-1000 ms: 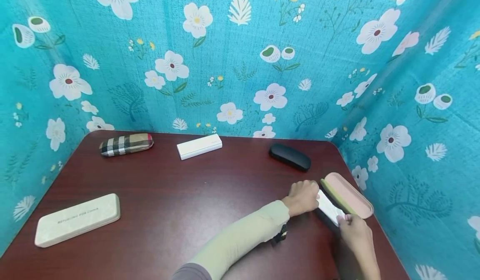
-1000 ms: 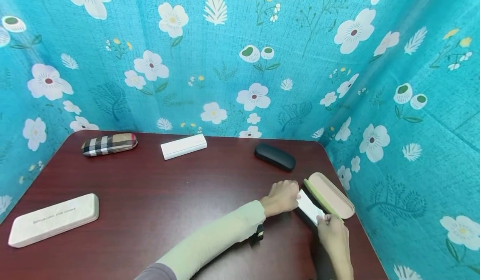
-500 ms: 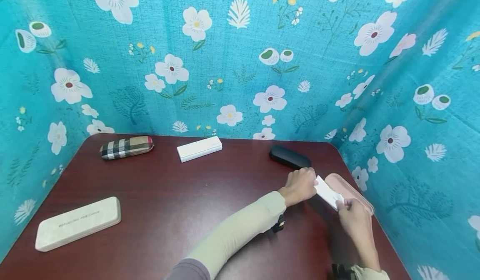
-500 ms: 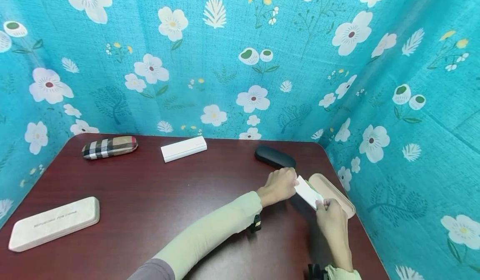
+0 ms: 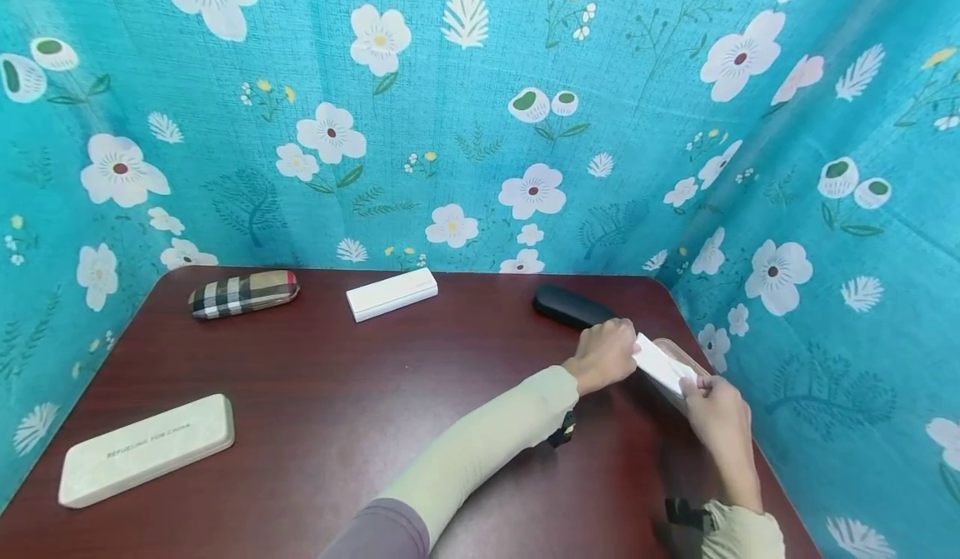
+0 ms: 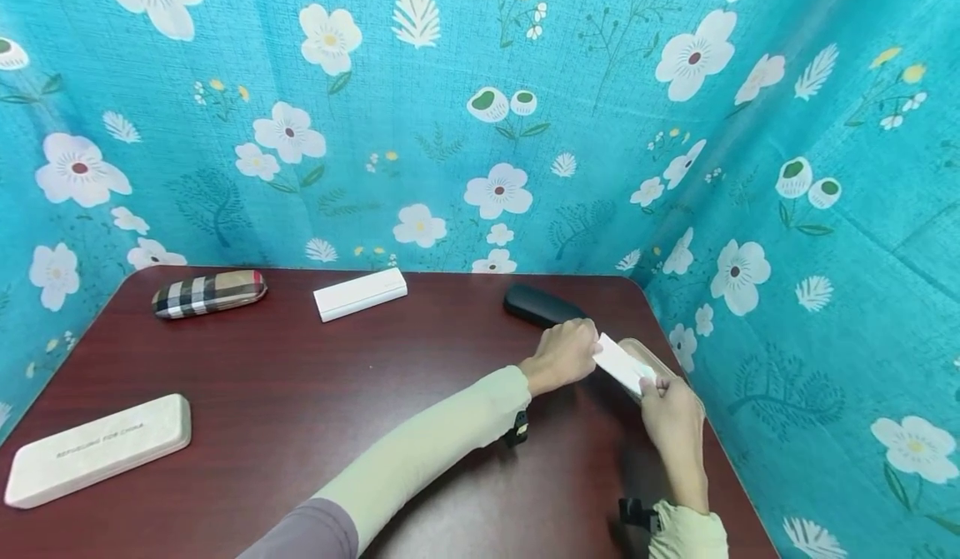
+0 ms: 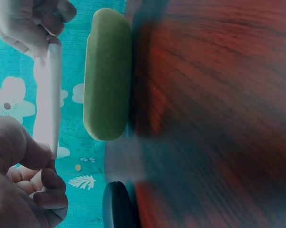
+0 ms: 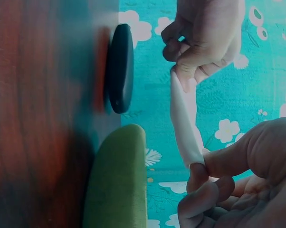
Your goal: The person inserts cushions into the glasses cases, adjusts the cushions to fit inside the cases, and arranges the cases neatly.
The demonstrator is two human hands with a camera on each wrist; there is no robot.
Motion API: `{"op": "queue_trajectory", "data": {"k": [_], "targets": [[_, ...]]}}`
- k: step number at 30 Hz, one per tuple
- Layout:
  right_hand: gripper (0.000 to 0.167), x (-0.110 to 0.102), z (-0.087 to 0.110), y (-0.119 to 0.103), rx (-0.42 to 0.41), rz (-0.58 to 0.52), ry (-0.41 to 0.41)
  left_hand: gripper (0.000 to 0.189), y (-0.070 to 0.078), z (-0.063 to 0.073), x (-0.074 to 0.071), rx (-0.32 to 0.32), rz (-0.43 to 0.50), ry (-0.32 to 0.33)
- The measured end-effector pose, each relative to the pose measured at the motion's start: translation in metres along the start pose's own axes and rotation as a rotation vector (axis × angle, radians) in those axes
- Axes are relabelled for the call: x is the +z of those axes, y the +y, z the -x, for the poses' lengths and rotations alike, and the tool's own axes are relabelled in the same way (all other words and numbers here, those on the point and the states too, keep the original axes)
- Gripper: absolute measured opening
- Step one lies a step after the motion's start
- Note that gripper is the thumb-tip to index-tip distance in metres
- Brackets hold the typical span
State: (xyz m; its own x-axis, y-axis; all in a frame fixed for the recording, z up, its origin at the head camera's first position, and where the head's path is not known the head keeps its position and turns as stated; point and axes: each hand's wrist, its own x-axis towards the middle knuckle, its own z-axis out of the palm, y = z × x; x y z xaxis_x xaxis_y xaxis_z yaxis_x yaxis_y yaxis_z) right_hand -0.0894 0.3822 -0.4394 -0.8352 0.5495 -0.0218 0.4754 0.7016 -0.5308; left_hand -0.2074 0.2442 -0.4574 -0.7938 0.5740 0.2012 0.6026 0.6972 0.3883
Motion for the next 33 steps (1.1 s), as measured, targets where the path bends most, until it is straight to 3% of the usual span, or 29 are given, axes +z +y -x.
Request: {"op": "queue_trajectory", "data": {"k": [8,17,25,33], "targets": [[0.037,-0.006,-0.015,-0.008,-0.007,-0.012,-0.012,0.017,-0.002,-0.013,-0.004,-0.053,-0.007,-0.011],[0.039,-0.009,-0.015,0.004,0.073,-0.032,-0.009,0.017,0.008,-0.013,0.009,-0.037,0.018,-0.009],[0.038,-0.006,-0.017,0.013,0.030,-0.017,0.073,0.017,0.012,-0.017,0.016,-0.027,0.015,0.000],[0.040,-0.005,-0.017,0.023,0.048,-0.006,0.072,0.016,0.020,-0.018,0.022,-0.022,-0.001,-0.018]]}}
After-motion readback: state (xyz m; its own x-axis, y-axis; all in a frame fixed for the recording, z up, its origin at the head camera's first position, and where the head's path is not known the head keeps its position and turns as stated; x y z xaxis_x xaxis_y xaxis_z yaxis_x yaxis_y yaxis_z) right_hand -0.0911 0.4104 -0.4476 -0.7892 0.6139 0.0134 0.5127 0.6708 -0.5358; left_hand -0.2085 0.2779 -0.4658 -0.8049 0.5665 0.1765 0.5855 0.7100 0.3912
